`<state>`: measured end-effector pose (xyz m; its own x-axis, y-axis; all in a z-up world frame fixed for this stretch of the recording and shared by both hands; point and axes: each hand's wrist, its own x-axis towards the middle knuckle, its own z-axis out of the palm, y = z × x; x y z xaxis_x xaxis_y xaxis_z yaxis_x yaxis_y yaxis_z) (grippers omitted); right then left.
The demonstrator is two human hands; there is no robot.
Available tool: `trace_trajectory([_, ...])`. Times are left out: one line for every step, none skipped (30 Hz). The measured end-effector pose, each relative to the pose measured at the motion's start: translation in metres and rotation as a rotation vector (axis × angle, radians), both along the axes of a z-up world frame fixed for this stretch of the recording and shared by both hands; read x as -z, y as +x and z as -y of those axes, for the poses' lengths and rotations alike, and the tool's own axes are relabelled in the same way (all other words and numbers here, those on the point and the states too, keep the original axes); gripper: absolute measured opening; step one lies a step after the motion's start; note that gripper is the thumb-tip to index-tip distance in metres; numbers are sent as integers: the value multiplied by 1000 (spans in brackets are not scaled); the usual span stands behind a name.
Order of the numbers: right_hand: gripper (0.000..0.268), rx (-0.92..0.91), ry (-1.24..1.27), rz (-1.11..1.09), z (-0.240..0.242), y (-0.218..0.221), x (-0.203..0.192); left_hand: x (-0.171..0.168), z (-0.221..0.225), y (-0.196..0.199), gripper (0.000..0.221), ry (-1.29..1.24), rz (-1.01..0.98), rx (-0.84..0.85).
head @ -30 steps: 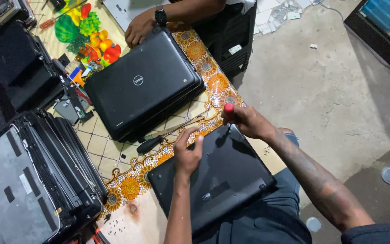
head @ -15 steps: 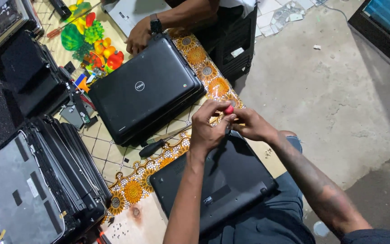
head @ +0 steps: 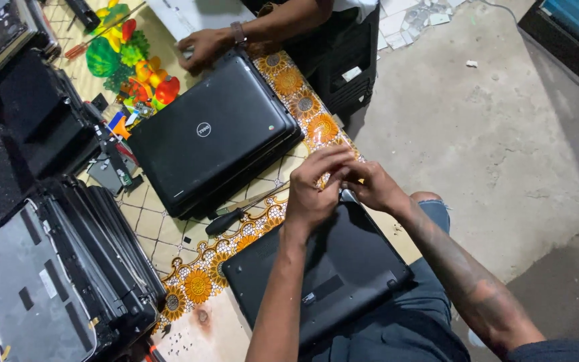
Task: The person uses a red-handled screwdriver to remove screws from the bottom of a black laptop. They then lift the back cover to reveal the internal components, including the motherboard and fan. Finally, they use a wooden stick to point at various parts inside the laptop.
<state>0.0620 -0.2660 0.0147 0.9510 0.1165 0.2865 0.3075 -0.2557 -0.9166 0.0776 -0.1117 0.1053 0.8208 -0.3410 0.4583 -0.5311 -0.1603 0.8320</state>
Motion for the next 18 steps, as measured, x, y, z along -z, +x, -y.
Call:
trace_trajectory([23,-34,58,-56,-1,1,0,5,-2,1,14,20,7,17])
trace_trajectory([23,-34,60,-56,-3,-1,-4,3,-2,1,14,22,7,16])
trace_trajectory([24,-27,152,-107,-4,-3,-9,2,-2,2,13,53,27,-51])
trace_trajectory([27,-19,241,-159,-6,-6,-13,1,-2,3,15,81,46,-117])
trace_trajectory([27,-20,241,-160,-5,-6,-8,3,-1,2,15,81,45,-118])
trace_trajectory([18,47,160,-45,-6,-7,-3,3,-1,1,17,121,76,-136])
trace_trajectory([14,114,79,70,-6,-7,1,4,0,0,21,161,107,-153])
trace_trajectory([14,115,79,71,-5,-7,7,-2,-1,-2,21,162,108,-152])
trace_trajectory([13,123,49,77,-4,-6,13,-8,-1,-3,26,159,110,-130])
trace_trajectory([14,135,17,82,-1,-6,19,-14,0,-6,32,154,110,-103])
trace_trajectory([14,141,16,81,0,-5,10,-16,-2,-5,32,153,109,-97])
trace_trajectory([13,83,46,37,0,-6,1,-17,-4,-5,31,161,101,-63])
trace_trajectory([13,26,77,-6,1,-7,-8,-18,-7,-6,33,169,92,-30])
trace_trajectory([13,24,77,-6,4,-7,6,-17,-5,-5,33,170,92,-31])
trace_trajectory([13,21,86,-34,7,-8,20,-16,-3,-5,28,148,111,-25])
trace_trajectory([13,17,94,-60,10,-7,34,-16,0,-3,24,124,134,-20])
trace_trajectory([13,15,93,-57,6,-6,31,-13,1,-2,24,124,136,-22])
trace_trajectory([13,66,84,41,2,-9,29,-11,2,-4,24,101,115,-46])
